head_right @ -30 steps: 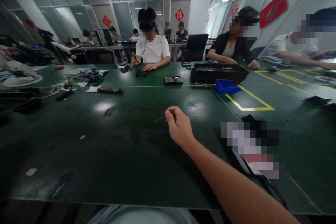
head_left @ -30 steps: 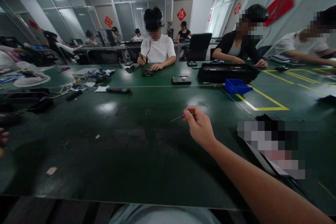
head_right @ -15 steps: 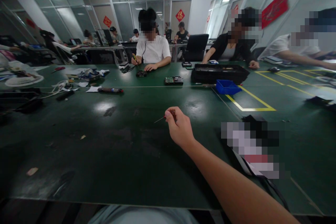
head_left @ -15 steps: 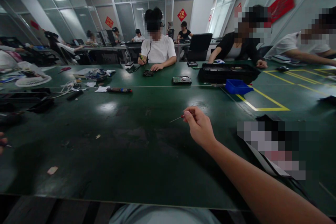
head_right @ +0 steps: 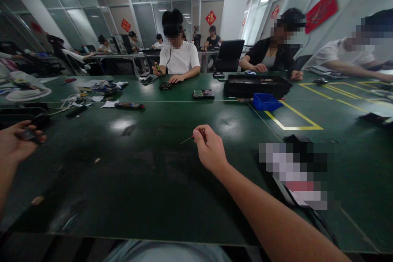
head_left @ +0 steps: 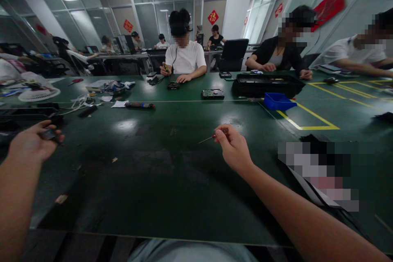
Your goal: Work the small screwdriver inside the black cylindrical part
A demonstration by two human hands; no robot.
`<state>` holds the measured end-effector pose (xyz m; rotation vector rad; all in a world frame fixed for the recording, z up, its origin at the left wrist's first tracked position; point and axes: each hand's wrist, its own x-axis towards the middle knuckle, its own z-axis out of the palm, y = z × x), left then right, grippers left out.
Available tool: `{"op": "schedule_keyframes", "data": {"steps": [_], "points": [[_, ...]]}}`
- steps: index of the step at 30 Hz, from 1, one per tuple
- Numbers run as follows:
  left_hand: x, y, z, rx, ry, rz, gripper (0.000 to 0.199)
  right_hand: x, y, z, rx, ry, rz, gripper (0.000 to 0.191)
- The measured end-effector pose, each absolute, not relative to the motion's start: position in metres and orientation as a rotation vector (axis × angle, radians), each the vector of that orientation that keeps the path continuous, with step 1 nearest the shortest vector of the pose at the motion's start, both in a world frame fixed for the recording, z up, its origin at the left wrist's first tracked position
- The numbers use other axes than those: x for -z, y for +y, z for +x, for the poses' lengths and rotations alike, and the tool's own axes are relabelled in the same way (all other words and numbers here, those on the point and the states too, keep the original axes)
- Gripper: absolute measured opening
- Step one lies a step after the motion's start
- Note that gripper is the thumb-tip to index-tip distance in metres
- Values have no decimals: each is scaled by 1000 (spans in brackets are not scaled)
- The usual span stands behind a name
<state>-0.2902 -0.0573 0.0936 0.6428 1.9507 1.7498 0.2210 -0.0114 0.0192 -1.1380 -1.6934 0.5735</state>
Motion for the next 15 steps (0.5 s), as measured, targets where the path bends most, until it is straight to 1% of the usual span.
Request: {"op": "schedule_keyframes", "data": {"steps": [3,5,12,15], "points": [[-85,-37,-262,-1799,1714,633,16,-19,-11,221,-582,-1685,-1128,19],[-82,-24,-237,-1769,1621,669,17,-20,-11,221,-586,-1683,-1122,19],[-72,1,-141,-1534,1297,814,26,-21,-13,221,-592,-1690,-1118,19],[-66,2,-101,-1461,1192,892,33,-21,-13,221,-594,-1696,-1112,19]]}}
